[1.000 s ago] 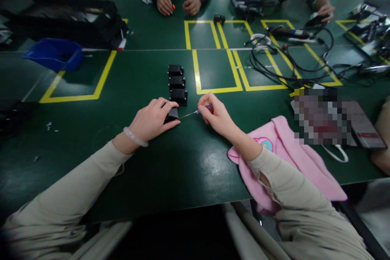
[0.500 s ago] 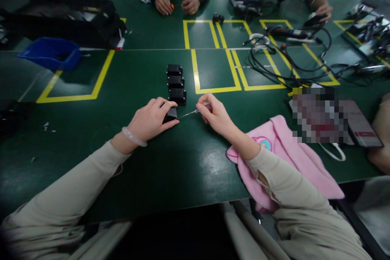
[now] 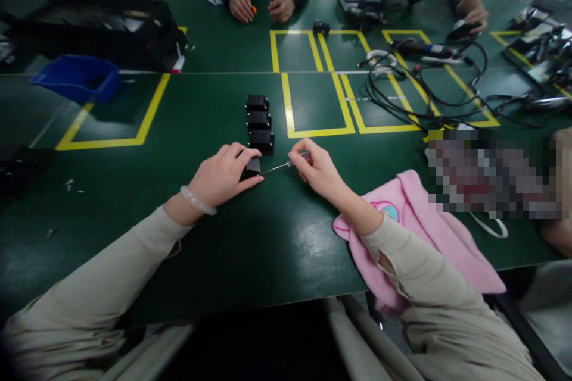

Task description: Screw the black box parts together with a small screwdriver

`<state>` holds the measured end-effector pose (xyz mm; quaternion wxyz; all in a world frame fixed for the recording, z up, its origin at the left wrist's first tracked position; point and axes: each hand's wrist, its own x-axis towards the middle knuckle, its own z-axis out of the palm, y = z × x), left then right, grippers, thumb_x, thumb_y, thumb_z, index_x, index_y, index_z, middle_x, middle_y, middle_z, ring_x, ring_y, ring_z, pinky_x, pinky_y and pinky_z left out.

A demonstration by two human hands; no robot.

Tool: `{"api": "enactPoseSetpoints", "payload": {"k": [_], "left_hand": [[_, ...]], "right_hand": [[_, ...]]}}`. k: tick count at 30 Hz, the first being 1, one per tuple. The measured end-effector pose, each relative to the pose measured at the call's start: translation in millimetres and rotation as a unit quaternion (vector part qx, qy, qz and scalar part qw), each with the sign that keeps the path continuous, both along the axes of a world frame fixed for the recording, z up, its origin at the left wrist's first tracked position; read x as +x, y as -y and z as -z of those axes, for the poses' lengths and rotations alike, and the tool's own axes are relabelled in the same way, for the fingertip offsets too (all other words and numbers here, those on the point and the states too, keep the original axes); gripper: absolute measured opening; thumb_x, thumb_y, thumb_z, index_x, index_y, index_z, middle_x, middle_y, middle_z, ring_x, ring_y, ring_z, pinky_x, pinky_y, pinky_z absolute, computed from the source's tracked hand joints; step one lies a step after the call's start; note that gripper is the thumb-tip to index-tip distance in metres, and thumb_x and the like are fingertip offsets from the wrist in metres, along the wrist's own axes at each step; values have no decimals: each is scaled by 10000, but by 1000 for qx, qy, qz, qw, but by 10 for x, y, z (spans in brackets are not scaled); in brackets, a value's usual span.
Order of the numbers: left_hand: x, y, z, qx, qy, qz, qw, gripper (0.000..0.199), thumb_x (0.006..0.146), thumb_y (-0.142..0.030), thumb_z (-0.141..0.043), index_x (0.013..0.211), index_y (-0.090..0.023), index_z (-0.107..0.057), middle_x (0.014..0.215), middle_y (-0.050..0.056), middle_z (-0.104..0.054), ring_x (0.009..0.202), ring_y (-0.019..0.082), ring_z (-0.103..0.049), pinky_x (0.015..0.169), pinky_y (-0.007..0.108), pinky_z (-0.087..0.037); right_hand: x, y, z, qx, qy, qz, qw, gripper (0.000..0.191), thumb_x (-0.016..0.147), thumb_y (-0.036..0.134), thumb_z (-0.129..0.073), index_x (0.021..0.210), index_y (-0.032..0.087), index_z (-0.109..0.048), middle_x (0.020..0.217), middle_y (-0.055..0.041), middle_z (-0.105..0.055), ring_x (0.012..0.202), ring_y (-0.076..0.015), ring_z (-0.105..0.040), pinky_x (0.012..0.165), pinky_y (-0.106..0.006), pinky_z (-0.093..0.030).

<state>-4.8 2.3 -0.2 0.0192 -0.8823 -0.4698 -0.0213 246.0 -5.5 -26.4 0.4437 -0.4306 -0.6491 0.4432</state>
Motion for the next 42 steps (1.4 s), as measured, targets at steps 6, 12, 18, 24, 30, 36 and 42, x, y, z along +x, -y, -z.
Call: {"api": "enactPoseSetpoints", "payload": {"k": [6,12,18,24,30,36,42], "left_hand": [[2,-1,-9,-3,0,1,1000,507,1008,-471,-662,1418,-196,-548,1300,135,-623,1167,308,-610,888,386,-553],[-1,3,-15,-5,2,0,1000,506,1005,-467,-666,1417,-199,-546,1304,135,-624,1171,306,-610,878,381,-554],[-5,1,-9,-3,4,3,1000,500,1004,-468,-663,1412,-203,-549,1299,138,-625,1164,306,-609,884,379,-552],[-4,2,-4,-2,6,2,1000,501,1007,-467,-659,1417,-203,-549,1296,139,-620,1168,305,-603,891,375,-544],[-1,-4,5,-4,6,3,1000,509,1003,-474,-666,1418,-200,-556,1293,139,-618,1175,314,-603,891,387,-549],[-1,-2,1,1,1,3,1000,509,1004,-474,-666,1416,-198,-553,1287,136,-622,1168,310,-606,883,383,-551],[-6,3,1,1,5,3,1000,503,1004,-470,-664,1414,-202,-548,1292,136,-624,1169,309,-606,888,383,-553]], "right_hand": [[-2,8,-5,7,-20,-10,1000,289,1002,472,-673,955,240,-508,605,87,-502,470,-85,-468,468,-242,-343],[-6,13,-5,2,-13,-12,1000,309,1017,505,-643,938,242,-501,563,95,-479,444,-84,-438,449,-242,-307],[-15,27,-24,6,-18,-13,1000,333,1006,538,-657,945,244,-513,596,86,-488,466,-90,-458,470,-255,-332],[-21,29,-33,10,-27,-12,1000,318,1005,528,-661,972,247,-516,581,95,-480,459,-94,-448,469,-252,-323],[-12,14,-24,4,-18,-15,1000,315,1014,511,-645,925,239,-514,554,92,-483,444,-91,-445,458,-250,-319],[-8,8,6,9,-32,-7,999,292,996,483,-684,1009,242,-520,587,100,-499,465,-93,-462,480,-249,-344],[-12,-3,25,-7,-41,-4,999,288,1005,483,-661,951,244,-510,583,94,-504,457,-92,-464,463,-246,-367]]}}
